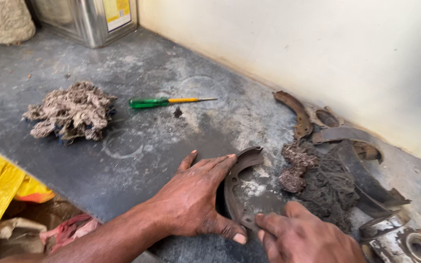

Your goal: The person cleans brake shoe components by hand using a fibrous material and scrapes the surface of a metal part with a small metal plate.

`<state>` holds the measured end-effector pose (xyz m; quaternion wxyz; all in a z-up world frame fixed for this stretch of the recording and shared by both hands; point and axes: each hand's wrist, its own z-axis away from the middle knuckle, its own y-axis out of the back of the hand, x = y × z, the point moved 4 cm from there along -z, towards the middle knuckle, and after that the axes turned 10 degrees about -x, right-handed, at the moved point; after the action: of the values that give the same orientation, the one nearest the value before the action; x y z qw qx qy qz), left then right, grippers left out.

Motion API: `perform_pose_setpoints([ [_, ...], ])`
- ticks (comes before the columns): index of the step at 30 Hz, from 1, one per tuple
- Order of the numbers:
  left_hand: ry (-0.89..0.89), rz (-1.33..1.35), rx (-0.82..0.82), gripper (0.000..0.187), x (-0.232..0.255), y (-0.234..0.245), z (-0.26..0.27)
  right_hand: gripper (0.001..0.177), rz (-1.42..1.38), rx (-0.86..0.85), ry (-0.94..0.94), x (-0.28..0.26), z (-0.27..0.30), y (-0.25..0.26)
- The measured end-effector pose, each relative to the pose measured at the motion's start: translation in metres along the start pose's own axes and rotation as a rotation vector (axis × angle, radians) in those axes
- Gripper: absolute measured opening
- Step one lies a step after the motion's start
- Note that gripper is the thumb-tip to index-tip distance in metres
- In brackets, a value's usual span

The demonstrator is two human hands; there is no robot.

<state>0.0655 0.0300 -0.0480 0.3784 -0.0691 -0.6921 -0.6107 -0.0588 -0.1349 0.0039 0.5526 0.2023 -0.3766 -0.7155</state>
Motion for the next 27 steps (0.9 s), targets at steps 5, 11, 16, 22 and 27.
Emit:
perform_pose_setpoints([
  [5,0.019,-0.008,0.024,0.155,0.004,0.003,0.000,0.033,0.012,0.282,0.068,-0.022,0.002,0.007],
  [11,0.022,0.002,0.018,0.155,-0.001,0.001,0.002,0.035,0.004,0.116,0.058,-0.014,0.000,0.003],
  [16,0.047,-0.004,0.006,0.153,0.005,0.010,0.001,0.030,-0.004,0.432,0.146,-0.024,0.006,0.014],
  [22,0.010,-0.006,0.037,0.151,0.000,0.006,0.003,0.033,-0.028,0.243,0.092,-0.017,0.006,0.009],
  [27,0.041,-0.040,0.021,0.154,0.007,0.011,-0.005,0.030,-0.075,0.280,0.085,-0.029,-0.003,0.015],
])
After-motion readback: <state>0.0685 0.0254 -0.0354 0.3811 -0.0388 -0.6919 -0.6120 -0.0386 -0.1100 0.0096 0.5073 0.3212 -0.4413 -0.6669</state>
